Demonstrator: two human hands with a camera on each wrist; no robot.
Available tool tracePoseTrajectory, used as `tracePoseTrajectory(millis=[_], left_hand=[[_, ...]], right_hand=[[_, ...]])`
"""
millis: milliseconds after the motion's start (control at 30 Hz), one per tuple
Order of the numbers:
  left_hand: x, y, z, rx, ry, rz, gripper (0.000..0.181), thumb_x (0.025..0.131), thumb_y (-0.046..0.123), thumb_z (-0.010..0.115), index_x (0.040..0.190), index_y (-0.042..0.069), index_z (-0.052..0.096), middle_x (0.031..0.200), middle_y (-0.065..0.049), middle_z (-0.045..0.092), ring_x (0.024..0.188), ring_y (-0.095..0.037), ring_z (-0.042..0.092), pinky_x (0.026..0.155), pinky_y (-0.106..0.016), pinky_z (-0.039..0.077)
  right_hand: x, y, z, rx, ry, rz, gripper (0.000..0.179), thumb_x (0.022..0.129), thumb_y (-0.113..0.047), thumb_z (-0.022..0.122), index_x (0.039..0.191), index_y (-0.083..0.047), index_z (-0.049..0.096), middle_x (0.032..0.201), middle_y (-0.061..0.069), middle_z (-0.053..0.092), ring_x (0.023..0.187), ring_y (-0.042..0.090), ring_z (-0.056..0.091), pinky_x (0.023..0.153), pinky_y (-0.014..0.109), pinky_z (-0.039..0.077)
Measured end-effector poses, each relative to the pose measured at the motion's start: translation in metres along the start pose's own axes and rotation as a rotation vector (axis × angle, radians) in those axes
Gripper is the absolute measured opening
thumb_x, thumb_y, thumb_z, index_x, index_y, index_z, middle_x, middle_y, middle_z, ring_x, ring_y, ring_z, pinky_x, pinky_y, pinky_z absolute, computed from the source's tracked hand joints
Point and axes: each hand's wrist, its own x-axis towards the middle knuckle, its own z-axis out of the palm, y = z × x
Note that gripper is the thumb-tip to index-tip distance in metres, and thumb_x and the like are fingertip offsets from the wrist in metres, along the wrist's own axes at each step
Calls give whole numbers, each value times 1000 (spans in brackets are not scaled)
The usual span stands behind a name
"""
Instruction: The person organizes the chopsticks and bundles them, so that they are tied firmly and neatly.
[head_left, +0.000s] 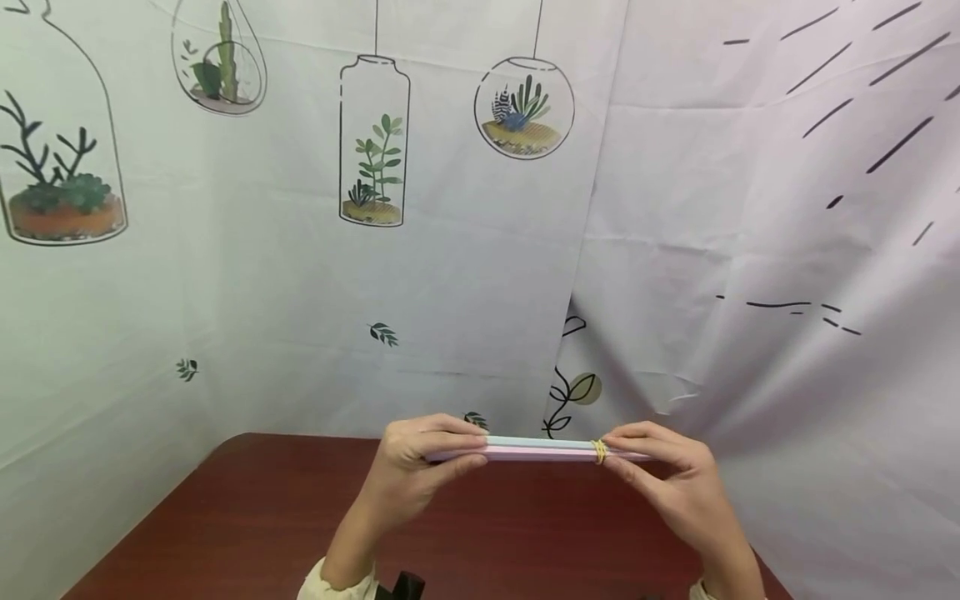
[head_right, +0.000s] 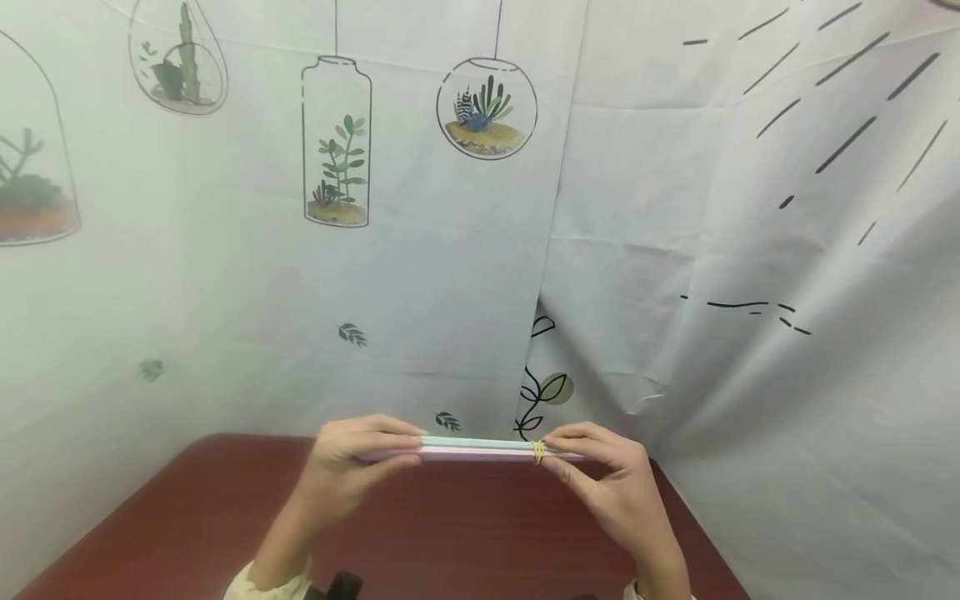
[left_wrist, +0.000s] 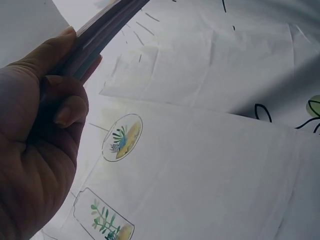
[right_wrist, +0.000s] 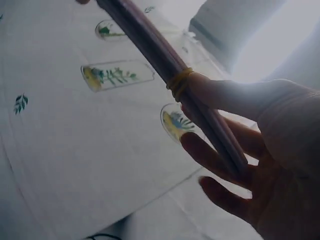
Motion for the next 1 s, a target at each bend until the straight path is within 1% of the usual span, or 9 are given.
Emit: tracePoseTrajectory(millis=[133,267,367,467,600,700,833,900,1000], left_hand=[[0,-4,9,2,-11,18,24,71,-11,82,93,-1,77,94,-13,74,85,-23,72,71,-25,58],[0,-6,19,-4,-24,20,23,71,-11,82,91,-1,77,94,-13,74,84,-22,72,69,-24,58],[0,-6,23,-18,-34,1,22,73,-10,82,93,0,78,95,-12,74,84,-20,72,68,-24,58],[0,-6,20,-33,-18,-13,22,75,-10,80,95,-1,77,97,-12,74,85,-20,72,68,-25,58],[1,-7,16,-64,10,13,25,75,-12,79,98,-2,76,96,-15,73,85,-22,72,68,-27,58],[0,-9,18,-89,22,31,25,75,-13,79,97,-3,76,96,-17,73,83,-22,71,67,-27,58],[-1,-9,27,-110,29,20,24,75,-13,79,97,-4,76,96,-18,73,82,-22,71,65,-27,58],[-1,-7,31,-116,25,7,23,76,-12,78,98,-4,75,97,-18,73,82,-22,71,65,-27,58],[0,-4,33,-111,19,0,23,77,-11,79,98,-4,76,97,-17,73,83,-21,71,65,-26,58]], right_hand=[[0,3,-1,-248,2,-74,33,65,12,84,94,-1,78,90,8,74,82,10,68,73,13,46],[4,0,10,-487,1,-146,24,69,-15,88,92,-12,81,88,-4,74,77,6,65,71,18,38],[7,-4,18,-534,-29,-143,26,72,-21,87,95,-14,81,91,-6,74,77,5,65,72,18,39],[8,-8,14,-556,-21,-134,33,76,-32,84,102,-14,80,96,-5,75,84,5,68,77,16,40],[7,-10,5,-583,-1,-195,39,89,-46,69,104,-10,79,96,-1,75,87,9,69,82,18,40],[8,-12,7,-658,17,-243,41,95,-47,62,97,-9,79,89,-4,73,76,9,66,79,21,40],[12,-17,20,-816,39,-282,47,97,-51,57,90,-10,79,81,-7,68,63,8,58,70,29,39],[13,-19,27,-883,17,-302,47,98,-51,54,91,-11,78,80,-5,68,61,9,59,67,32,40],[13,-24,29,-884,-37,-294,47,99,-49,54,98,-8,78,84,-2,71,67,13,64,69,35,42]])
